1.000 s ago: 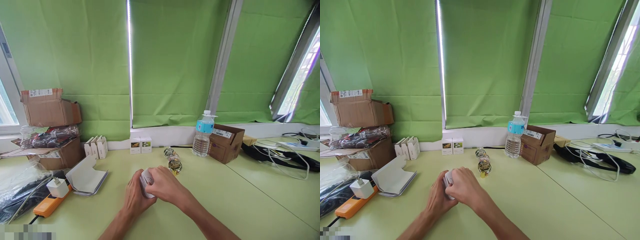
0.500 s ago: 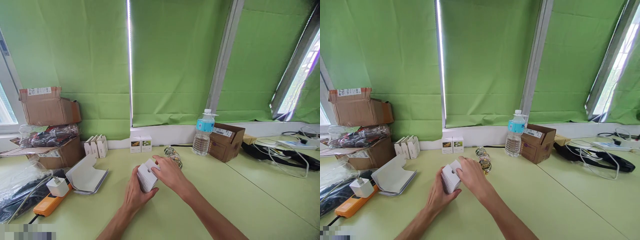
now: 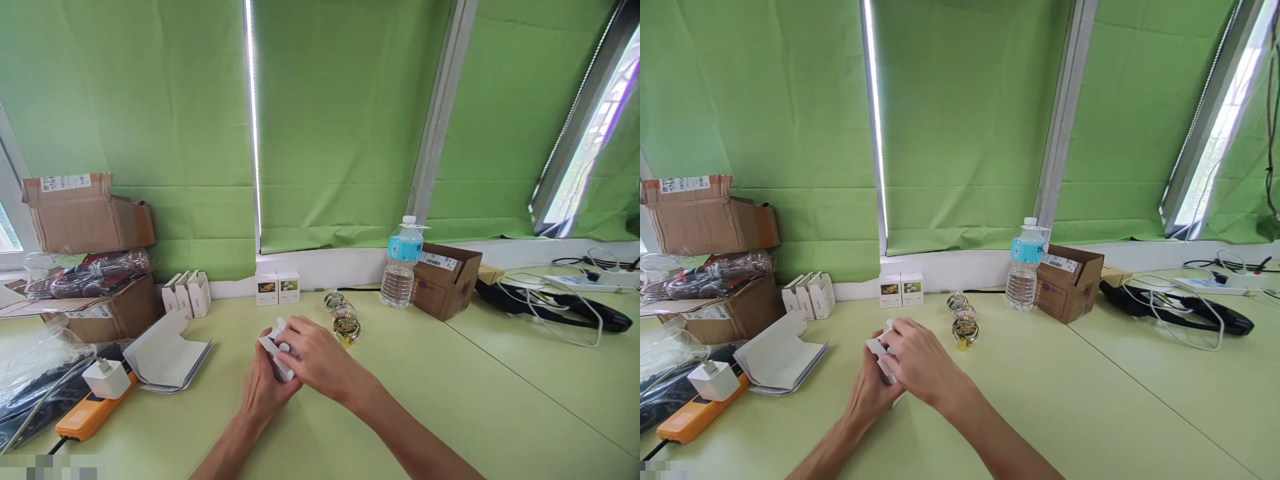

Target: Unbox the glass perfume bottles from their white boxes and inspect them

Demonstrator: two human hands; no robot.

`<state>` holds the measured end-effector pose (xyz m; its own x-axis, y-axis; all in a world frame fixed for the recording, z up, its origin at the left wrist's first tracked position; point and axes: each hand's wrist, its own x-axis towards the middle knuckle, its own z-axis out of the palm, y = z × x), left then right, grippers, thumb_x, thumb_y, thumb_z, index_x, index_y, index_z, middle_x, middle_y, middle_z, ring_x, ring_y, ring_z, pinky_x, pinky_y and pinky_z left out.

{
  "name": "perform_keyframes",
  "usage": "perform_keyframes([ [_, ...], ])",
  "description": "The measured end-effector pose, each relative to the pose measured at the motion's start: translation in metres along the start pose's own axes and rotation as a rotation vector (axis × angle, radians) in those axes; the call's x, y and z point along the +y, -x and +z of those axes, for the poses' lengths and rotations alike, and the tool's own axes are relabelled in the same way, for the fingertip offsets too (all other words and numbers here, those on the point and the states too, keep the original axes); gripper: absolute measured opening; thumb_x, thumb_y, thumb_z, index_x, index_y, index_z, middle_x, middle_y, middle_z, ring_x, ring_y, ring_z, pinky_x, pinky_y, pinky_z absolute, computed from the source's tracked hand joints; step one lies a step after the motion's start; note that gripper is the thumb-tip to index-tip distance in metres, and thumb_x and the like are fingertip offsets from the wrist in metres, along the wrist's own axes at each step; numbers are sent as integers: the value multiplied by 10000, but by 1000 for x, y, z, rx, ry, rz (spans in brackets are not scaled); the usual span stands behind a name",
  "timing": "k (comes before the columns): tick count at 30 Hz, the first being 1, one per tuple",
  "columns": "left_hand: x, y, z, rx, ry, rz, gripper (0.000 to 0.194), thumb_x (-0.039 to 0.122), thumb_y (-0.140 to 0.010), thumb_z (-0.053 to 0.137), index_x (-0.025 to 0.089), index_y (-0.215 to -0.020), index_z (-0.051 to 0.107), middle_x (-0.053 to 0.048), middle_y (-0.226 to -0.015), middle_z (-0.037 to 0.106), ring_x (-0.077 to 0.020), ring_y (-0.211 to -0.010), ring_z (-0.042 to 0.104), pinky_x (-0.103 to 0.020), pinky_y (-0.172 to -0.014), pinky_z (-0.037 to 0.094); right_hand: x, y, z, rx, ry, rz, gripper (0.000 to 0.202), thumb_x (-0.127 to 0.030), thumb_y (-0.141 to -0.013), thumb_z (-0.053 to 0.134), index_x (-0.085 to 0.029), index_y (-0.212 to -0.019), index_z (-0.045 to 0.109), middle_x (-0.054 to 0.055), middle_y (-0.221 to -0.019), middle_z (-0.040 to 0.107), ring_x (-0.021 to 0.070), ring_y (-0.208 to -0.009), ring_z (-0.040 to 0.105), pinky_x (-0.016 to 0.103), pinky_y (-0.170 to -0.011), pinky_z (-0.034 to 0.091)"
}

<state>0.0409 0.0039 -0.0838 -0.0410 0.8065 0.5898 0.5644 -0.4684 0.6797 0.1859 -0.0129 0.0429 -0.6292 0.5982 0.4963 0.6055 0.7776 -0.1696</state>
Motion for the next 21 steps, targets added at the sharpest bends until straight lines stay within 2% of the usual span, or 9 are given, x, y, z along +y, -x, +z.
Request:
perform_keyframes([
  [3, -1, 1, 0, 23, 31, 12, 897, 367, -694, 688, 219, -1389, 141, -120, -1187, 555, -274, -975, 634, -419, -788, 541, -2, 0, 0, -64, 51, -52, 210, -192, -949, 428, -187, -936, 637, 40, -939, 639, 167, -899, 554, 278, -784, 412],
  [6, -2, 2, 3, 56, 37, 31, 865, 350, -684, 681, 246, -1371, 165, -95, -1140, 571, -260, -924, 633, -432, -784, 533, -1, 1, -3, -135, 100, -30, 246, -193, -951, 407, -178, -929, 652, 47, -904, 673, 179, -891, 566, 284, -768, 390],
  [10, -1, 3, 6, 92, 49, 31, 820, 328, -669, 664, 258, -1343, 202, -65, -1034, 607, -235, -828, 639, -393, -705, 538, 2, 2, -11, -173, 131, 57, 279, -205, -949, 396, -179, -910, 670, 59, -875, 692, 184, -865, 597, 279, -721, 356],
  [15, 8, 1, 2, 116, 51, 5, 781, 334, -672, 650, 197, -1325, 244, -61, -987, 621, -200, -777, 633, -356, -684, 528, 2, 7, -17, -267, 149, 190, 245, -166, -897, 434, -195, -839, 670, 40, -770, 691, 160, -674, 606, 275, -560, 258],
  [17, 10, 1, -1, 92, 33, 14, 789, 329, -671, 663, 207, -1324, 238, -62, -1003, 616, -198, -776, 632, -347, -676, 527, 1, 8, -16, -263, 174, 189, 252, -163, -901, 418, -185, -821, 656, 43, -760, 688, 158, -660, 604, 284, -549, 236],
  [21, 8, 0, -4, 37, 2, 41, 823, 347, -689, 673, 240, -1342, 183, -66, -1019, 617, -211, -773, 640, -357, -671, 537, -4, 6, -12, -223, 189, 116, 228, -164, -905, 427, -194, -935, 652, 46, -892, 690, 172, -771, 620, 292, -596, 258],
])
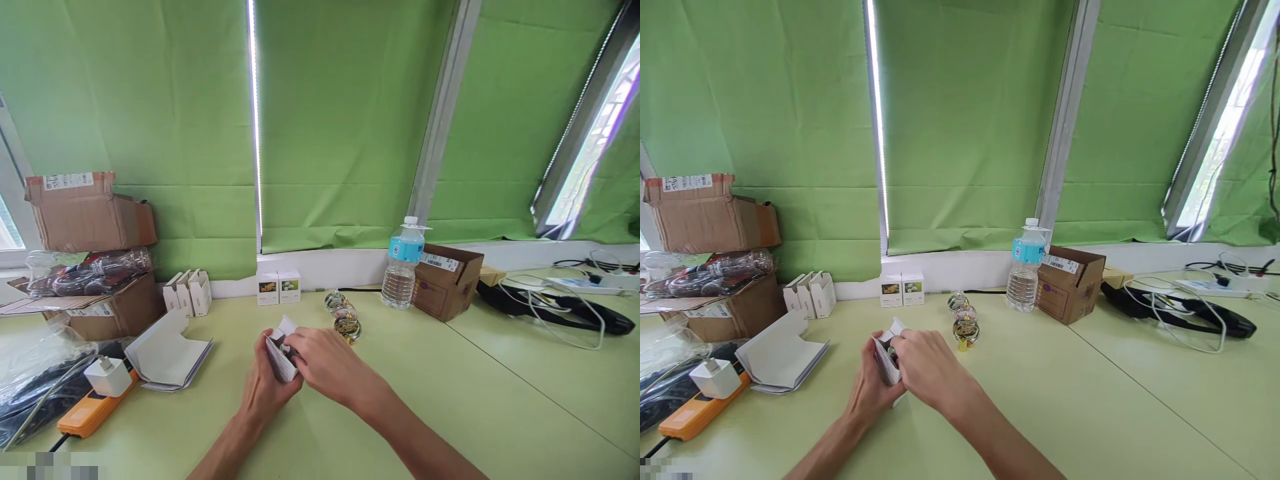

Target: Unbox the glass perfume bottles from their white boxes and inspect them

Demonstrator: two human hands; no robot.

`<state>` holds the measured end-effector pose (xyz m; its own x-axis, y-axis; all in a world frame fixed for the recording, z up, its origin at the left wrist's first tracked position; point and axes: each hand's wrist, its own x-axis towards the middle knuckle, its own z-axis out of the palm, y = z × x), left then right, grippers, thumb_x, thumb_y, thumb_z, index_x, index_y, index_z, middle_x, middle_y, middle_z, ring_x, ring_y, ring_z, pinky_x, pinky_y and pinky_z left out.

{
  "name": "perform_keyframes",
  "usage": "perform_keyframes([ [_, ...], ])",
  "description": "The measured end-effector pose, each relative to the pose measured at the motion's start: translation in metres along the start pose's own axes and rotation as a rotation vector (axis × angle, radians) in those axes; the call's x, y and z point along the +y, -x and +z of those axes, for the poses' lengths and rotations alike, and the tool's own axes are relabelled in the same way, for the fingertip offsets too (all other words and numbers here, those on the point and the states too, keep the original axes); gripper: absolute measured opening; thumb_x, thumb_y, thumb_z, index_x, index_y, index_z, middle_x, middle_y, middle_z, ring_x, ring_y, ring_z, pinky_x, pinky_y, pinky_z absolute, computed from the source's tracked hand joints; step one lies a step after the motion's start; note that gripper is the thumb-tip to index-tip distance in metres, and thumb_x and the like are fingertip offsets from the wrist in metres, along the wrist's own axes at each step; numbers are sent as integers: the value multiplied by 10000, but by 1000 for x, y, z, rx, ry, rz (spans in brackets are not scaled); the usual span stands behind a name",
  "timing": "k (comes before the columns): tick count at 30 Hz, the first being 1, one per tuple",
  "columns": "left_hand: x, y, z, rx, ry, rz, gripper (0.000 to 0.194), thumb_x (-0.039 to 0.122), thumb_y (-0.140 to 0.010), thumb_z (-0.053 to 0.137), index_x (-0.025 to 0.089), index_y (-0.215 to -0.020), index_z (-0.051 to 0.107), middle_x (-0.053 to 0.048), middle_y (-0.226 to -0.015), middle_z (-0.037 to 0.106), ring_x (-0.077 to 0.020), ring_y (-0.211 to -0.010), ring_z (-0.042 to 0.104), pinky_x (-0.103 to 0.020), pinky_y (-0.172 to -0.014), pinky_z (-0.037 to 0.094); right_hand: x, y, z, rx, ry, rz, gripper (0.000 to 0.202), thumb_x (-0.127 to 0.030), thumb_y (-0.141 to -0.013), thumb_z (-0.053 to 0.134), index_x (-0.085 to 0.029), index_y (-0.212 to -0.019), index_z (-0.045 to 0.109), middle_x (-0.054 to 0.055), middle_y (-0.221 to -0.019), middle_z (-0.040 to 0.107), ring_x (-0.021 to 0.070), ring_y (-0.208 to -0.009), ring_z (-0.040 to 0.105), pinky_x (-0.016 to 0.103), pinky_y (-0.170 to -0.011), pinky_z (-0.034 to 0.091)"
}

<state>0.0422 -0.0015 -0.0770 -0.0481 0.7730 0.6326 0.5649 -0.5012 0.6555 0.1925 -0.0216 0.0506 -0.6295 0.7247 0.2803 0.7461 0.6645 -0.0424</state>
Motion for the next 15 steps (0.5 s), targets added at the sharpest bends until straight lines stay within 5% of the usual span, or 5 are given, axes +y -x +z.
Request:
perform_keyframes([
  [7, -6, 1, 2, 40, -46, 184, 922, 331, -638, 701, 235, -1385, 169, -101, -1105, 628, -271, -891, 668, -396, -732, 552, -2, 1, -3, -65, 20, 48, 228, -211, -931, 407, -206, -891, 632, 38, -885, 673, 162, -724, 618, 304, -571, 228],
  [15, 1, 2, -3, -69, -27, 182, 962, 314, -660, 690, 272, -1403, 80, -95, -1132, 625, -290, -970, 654, -447, -813, 546, 1, 5, -6, -83, -25, 101, 325, -171, -858, 488, -234, -1176, 476, 34, -884, 667, 200, -770, 631, 285, -561, 236],
])
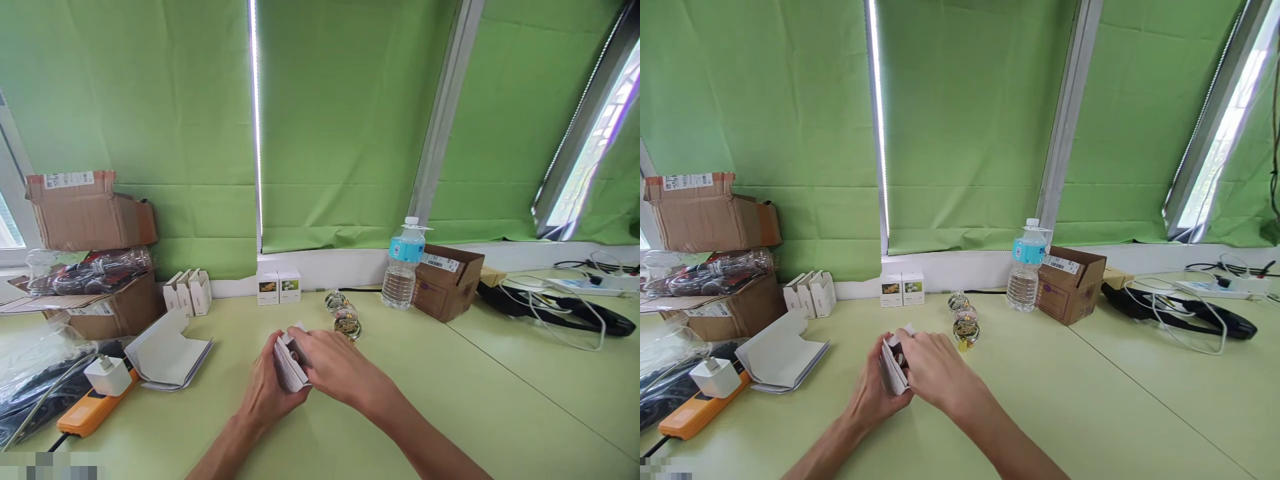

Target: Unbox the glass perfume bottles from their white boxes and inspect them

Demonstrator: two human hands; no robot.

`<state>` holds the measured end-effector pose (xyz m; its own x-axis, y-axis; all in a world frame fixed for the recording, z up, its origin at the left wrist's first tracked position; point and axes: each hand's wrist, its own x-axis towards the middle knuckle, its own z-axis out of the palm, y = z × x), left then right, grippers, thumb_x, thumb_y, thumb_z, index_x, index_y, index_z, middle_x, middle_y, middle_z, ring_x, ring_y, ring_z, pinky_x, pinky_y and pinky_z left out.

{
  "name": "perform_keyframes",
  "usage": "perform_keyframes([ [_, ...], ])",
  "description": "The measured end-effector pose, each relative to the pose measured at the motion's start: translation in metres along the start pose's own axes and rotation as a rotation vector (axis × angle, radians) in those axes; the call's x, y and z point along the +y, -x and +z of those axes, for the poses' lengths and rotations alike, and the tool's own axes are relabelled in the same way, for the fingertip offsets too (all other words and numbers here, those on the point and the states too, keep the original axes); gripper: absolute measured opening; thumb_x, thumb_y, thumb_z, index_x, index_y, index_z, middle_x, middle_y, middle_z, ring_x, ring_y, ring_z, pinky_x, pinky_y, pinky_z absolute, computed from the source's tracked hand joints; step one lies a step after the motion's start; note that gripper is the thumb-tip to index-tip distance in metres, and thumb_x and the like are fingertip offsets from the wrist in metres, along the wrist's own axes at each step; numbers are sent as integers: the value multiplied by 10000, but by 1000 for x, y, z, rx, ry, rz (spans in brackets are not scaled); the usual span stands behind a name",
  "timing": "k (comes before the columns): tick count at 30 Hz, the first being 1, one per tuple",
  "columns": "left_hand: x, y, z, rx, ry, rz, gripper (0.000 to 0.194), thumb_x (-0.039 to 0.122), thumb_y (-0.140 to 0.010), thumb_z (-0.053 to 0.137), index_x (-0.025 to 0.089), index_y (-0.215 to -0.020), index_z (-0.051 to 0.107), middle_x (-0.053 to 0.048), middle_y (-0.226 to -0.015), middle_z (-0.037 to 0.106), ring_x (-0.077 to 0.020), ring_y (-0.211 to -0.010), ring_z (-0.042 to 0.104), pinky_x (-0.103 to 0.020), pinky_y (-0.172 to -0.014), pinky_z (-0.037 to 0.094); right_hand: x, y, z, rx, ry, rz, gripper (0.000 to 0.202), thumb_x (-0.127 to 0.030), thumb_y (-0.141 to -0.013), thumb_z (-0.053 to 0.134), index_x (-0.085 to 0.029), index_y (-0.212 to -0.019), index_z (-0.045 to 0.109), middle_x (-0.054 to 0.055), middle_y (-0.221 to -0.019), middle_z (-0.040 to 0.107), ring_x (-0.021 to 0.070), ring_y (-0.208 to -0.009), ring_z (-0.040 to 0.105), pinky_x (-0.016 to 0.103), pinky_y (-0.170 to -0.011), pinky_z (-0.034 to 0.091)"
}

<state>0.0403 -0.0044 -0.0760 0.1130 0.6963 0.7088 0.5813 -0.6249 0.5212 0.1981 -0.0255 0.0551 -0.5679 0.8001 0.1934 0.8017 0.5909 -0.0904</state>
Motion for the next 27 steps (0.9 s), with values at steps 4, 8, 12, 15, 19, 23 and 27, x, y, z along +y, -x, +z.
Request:
perform_keyframes([
  [4, 1, -1, 1, 29, 24, -78, 942, 329, -680, 692, 269, -1403, 92, -139, -1275, 548, -305, -1093, 602, -471, -884, 517, 0, -3, 3, 35, -41, 35, 198, -189, -855, 498, -193, -1050, 531, 43, -917, 649, 182, -761, 612, 279, -569, 259],
  [8, -2, -1, 1, -3, 68, -67, 948, 312, -682, 688, 274, -1404, 76, -116, -1212, 581, -289, -1046, 625, -462, -855, 532, 0, -4, 4, 39, -19, -49, 158, -177, -869, 482, -216, -965, 601, 28, -961, 625, 161, -787, 598, 279, -600, 273],
  [12, -4, 1, -3, -49, 62, -59, 978, 371, -667, 719, 265, -1410, 92, -153, -1338, 497, -318, -1129, 589, -472, -894, 525, -3, -5, 4, -11, 32, -87, 191, -119, -847, 474, -207, -916, 629, 29, -969, 603, 138, -754, 578, 281, -578, 257],
  [15, -3, 1, -7, -142, 66, -56, 976, 391, -692, 714, 237, -1424, 88, -179, -1404, 425, -331, -1220, 522, -494, -965, 488, -2, -6, 6, -27, 42, -98, 208, -70, -777, 498, -194, -877, 631, 36, -978, 612, 142, -762, 573, 281, -564, 234],
  [19, -2, -2, -8, -193, 88, -8, 951, 302, -718, 685, 247, -1433, 60, -163, -1452, 372, -309, -1276, 471, -492, -1018, 453, 5, -8, 10, -42, 45, -76, 201, -64, -745, 508, -192, -834, 635, 34, -845, 656, 151, -698, 565, 283, -551, 207],
  [23, -1, -4, -5, -170, 37, 60, 926, 290, -704, 687, 241, -1431, 116, -164, -1416, 417, -324, -1257, 488, -490, -1001, 470, 7, -8, 12, -75, 106, -54, 145, -99, -789, 504, -176, -745, 620, 45, -731, 643, 151, -620, 547, 297, -540, 196],
  [27, 4, -6, -8, -144, 24, 102, 894, 267, -707, 685, 219, -1446, 184, -143, -1418, 420, -318, -1283, 459, -462, -1023, 461, 5, -7, 15, 40, 74, -148, 202, -79, -826, 448, -175, -867, 621, 53, -925, 645, 148, -731, 566, 289, -579, 250],
])
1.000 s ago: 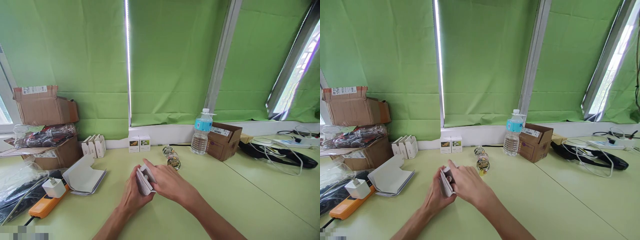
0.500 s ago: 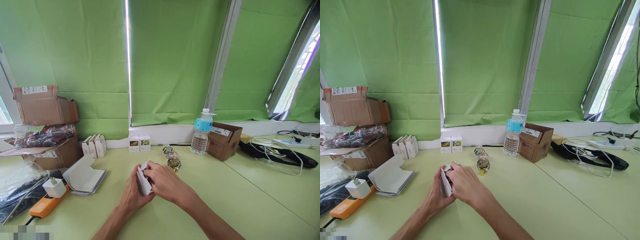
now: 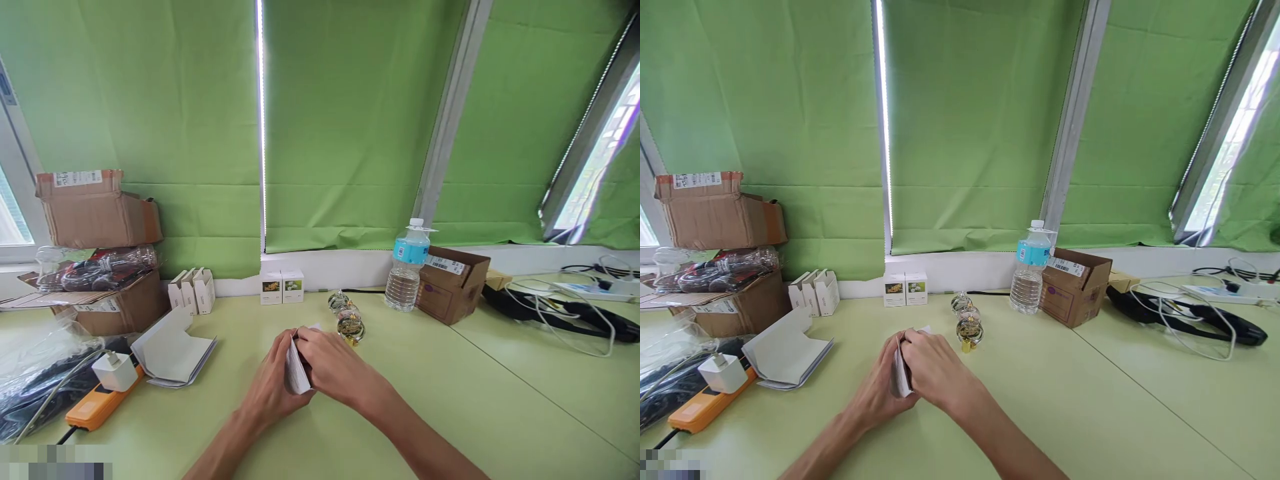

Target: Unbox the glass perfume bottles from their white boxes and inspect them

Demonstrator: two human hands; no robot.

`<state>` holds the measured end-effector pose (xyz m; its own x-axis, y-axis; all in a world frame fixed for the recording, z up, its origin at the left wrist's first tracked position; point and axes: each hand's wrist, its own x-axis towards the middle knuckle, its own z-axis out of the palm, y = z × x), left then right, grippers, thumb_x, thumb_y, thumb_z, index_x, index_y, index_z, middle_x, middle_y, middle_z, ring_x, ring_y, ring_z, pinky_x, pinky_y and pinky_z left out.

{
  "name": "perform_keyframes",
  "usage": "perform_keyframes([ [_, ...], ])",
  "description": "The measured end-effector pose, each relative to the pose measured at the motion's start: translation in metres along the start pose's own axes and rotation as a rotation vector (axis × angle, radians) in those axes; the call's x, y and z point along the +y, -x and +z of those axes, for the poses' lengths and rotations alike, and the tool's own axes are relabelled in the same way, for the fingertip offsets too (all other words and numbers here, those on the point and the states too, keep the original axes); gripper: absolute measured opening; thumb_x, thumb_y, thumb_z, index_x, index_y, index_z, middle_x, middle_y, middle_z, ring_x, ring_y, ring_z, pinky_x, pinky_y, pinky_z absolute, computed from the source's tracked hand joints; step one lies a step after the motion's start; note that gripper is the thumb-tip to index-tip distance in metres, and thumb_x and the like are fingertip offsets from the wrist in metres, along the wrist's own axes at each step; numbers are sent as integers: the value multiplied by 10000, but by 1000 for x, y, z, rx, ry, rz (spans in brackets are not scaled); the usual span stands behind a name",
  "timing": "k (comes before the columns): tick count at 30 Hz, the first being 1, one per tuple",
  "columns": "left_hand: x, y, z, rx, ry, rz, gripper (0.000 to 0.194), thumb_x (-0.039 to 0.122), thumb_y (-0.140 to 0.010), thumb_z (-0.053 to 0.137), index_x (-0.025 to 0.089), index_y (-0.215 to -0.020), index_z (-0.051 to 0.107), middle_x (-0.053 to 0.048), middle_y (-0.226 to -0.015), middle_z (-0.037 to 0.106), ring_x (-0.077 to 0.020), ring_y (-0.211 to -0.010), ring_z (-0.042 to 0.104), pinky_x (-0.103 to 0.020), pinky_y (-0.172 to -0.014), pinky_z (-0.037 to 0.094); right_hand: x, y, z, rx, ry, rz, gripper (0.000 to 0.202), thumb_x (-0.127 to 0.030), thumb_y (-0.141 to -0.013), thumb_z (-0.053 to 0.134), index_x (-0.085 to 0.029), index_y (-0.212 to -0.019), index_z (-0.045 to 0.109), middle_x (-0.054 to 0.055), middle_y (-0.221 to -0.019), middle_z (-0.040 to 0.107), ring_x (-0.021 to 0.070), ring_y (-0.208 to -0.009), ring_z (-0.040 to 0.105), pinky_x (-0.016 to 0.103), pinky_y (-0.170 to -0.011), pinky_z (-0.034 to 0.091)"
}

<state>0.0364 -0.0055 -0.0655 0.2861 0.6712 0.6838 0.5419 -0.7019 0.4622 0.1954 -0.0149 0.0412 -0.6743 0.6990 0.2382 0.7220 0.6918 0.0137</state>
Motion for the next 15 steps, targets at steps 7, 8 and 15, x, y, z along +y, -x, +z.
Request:
perform_keyframes([
  [7, -2, 1, -1, -79, -48, -121, 986, 284, -640, 756, 258, -1449, 192, -107, -1399, 475, -308, -1220, 516, -448, -992, 483, 9, -3, 2, -28, -58, 40, 67, -186, -776, 535, -174, -770, 601, 35, -831, 600, 120, -641, 507, 270, -543, 230],
  [8, -2, 0, -1, -87, -52, -134, 943, 288, -637, 752, 253, -1425, 234, -106, -1366, 508, -306, -1186, 541, -443, -969, 495, 11, -4, 2, -30, -62, 34, 59, -198, -767, 545, -174, -744, 593, 33, -805, 595, 114, -615, 485, 269, -537, 221],
  [15, 12, -14, -25, -279, -99, -153, 855, 320, -614, 730, 264, -1365, 326, -82, -1275, 564, -308, -1104, 564, -411, -919, 473, 28, -8, 20, -53, -124, 71, 117, -169, -707, 541, -168, -592, 516, 13, -601, 579, 83, -480, 295, 260, -511, 188],
])
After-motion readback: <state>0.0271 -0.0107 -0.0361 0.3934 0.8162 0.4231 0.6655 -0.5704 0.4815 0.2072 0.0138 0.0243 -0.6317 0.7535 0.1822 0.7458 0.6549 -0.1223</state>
